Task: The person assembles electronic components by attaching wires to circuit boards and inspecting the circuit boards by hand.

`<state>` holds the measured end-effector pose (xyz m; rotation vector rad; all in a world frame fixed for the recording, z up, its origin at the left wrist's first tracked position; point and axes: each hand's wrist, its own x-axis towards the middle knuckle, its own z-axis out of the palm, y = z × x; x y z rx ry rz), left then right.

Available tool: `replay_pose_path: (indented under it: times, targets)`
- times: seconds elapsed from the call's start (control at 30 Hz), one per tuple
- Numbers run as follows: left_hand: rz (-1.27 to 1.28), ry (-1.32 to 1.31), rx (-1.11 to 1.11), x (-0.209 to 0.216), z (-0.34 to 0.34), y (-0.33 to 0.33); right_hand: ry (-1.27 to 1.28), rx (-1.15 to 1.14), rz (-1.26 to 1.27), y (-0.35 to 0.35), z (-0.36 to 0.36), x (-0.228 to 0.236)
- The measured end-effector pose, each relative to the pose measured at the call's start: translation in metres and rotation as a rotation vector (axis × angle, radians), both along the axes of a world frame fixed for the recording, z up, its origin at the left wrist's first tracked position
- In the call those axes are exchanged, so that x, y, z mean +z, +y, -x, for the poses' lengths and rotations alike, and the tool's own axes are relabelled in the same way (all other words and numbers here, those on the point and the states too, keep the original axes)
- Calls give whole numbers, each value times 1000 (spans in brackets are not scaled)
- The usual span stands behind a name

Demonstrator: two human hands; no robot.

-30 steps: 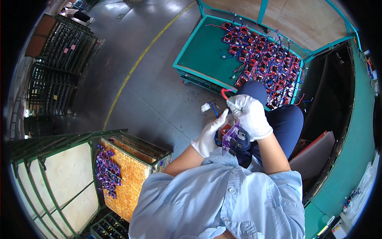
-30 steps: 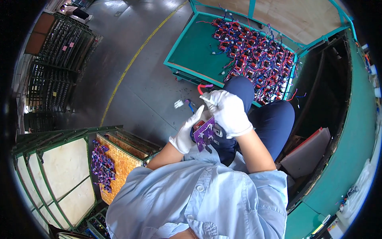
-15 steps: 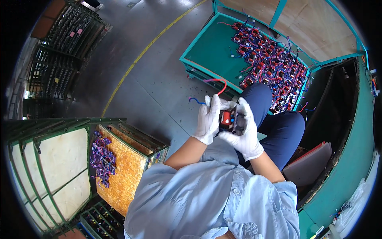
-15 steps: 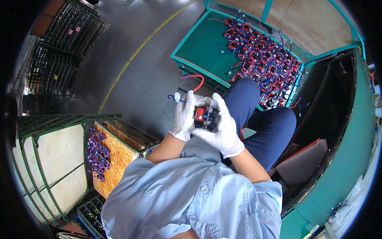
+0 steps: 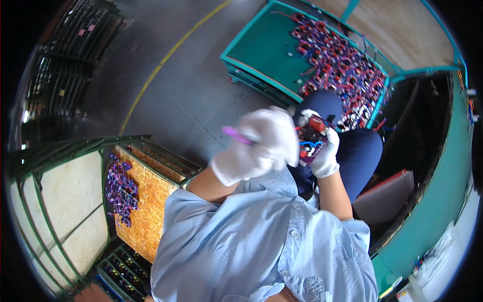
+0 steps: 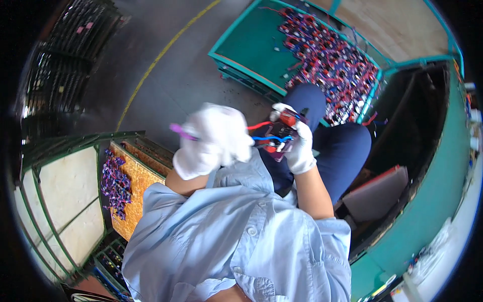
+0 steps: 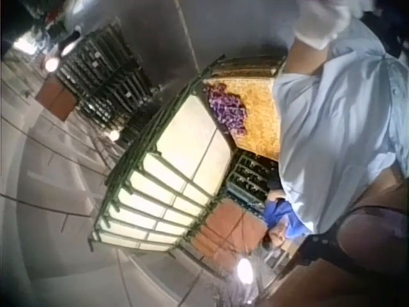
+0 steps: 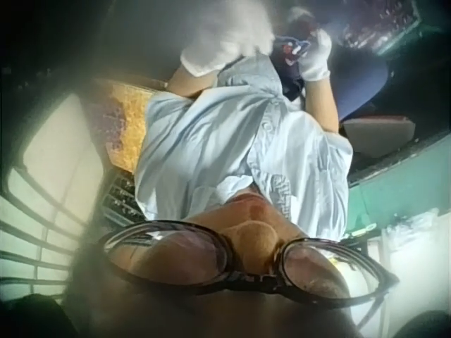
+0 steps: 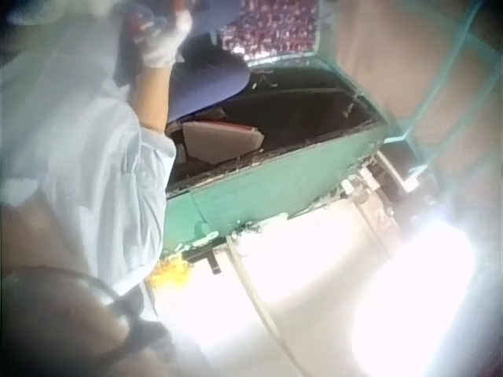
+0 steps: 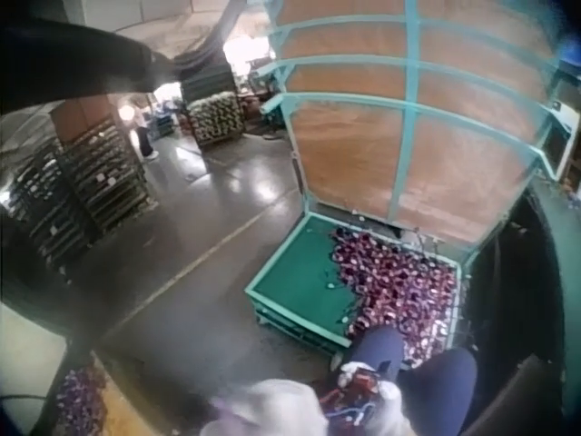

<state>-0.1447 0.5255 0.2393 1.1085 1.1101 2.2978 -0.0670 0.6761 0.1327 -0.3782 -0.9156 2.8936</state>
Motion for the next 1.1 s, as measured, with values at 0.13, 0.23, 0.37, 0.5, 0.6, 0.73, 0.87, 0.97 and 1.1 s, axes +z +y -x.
replay_pose_path:
  times: [0.13, 0.23, 0.37, 0.5, 0.6, 0.73, 0.87, 0.97, 1.1]
  targets:
    - [700, 437, 113, 12, -10, 6, -8, -70, -2, 12, -5, -11]
    - [608, 604, 398, 2, -12, 9, 26, 19, -7, 18, -4, -17]
    - [683, 723, 388, -4, -15, 8, 21, 9, -30, 20, -3, -23]
    - [779, 953, 479, -8, -16, 9, 1, -26, -63, 26, -1, -29]
    - [428, 742, 369, 0, -4, 14, -17, -37, 64, 15, 1, -2]
    - [375, 386, 309, -5, 10, 8, 71, -49, 2, 21, 0, 14]
    - [107, -163, 434, -39, -1, 9, 27, -120, 18, 22, -6, 27]
    - [-68, -558, 296, -70, -9, -4, 199, -102, -8, 14, -12, 43]
    - [336, -160, -32, -72, -39, -3, 218, -104, -129, -1, -10, 61]
